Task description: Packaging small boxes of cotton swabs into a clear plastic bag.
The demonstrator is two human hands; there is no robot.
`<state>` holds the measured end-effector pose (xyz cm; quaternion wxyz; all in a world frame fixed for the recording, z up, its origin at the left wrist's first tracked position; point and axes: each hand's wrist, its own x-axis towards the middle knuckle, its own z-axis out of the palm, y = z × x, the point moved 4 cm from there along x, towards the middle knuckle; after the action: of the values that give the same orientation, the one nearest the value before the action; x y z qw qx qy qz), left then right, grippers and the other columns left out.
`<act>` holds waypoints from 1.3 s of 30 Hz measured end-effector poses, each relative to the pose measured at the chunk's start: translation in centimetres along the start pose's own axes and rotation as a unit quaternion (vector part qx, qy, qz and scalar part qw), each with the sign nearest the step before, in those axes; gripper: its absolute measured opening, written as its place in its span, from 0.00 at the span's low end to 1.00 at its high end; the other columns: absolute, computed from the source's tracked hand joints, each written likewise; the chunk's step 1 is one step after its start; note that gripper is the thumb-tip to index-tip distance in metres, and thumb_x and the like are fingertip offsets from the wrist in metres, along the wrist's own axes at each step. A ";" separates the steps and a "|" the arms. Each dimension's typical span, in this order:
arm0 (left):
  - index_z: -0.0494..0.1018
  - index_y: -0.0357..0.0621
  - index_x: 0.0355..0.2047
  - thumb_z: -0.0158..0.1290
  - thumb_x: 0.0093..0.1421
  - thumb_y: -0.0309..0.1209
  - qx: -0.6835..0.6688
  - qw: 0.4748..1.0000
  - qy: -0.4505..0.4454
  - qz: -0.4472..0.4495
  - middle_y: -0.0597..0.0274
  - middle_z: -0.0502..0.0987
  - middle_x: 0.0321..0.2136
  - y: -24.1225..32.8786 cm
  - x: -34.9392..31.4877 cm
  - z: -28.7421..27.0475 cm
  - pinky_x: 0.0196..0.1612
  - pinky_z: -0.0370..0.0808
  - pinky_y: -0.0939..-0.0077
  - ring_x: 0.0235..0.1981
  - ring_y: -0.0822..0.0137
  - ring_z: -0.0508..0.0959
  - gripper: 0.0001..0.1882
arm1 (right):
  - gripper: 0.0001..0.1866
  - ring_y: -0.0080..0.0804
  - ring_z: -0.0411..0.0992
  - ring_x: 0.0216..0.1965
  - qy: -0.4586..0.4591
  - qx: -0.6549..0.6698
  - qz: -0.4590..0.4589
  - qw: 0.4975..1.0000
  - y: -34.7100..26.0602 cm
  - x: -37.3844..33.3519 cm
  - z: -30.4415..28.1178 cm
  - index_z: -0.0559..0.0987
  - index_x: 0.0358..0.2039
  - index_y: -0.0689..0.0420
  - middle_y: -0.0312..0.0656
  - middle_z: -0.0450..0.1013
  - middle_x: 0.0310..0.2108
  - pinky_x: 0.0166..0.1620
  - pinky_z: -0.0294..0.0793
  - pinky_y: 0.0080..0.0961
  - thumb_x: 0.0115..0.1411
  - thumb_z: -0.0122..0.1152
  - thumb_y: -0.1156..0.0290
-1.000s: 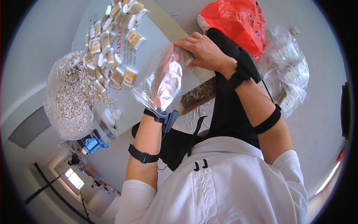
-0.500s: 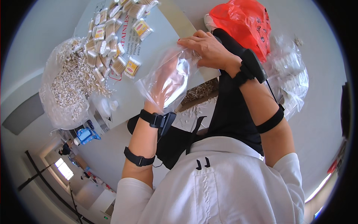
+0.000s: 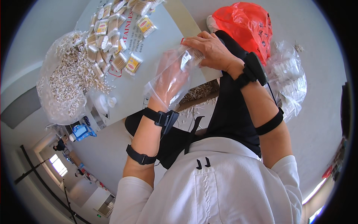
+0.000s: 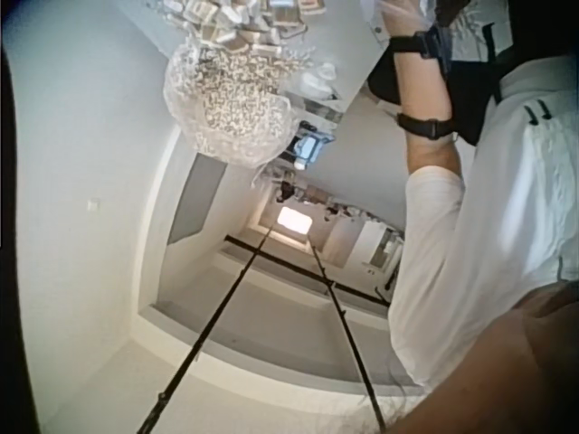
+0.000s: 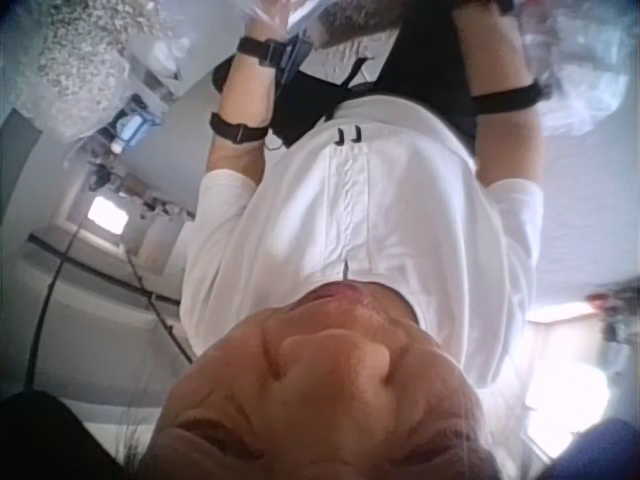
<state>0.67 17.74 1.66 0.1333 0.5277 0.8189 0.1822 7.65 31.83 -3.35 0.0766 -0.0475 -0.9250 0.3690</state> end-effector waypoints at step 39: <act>0.71 0.37 0.27 0.58 0.51 0.22 -0.118 0.948 0.192 -0.225 0.58 0.71 0.20 -3.8 -5.9 -12.3 0.27 0.69 0.74 0.20 0.66 0.69 0.06 | 0.32 0.39 0.58 0.61 0.023 0.009 -0.032 0.999 -1.8 0.1 1.5 0.74 0.51 0.50 0.34 0.68 0.56 0.62 0.52 0.38 0.41 0.67 0.69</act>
<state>-5.05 8.94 11.15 0.0725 0.2650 0.8992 0.3406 7.26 29.58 -3.17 0.1101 -0.0257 -0.9206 0.3739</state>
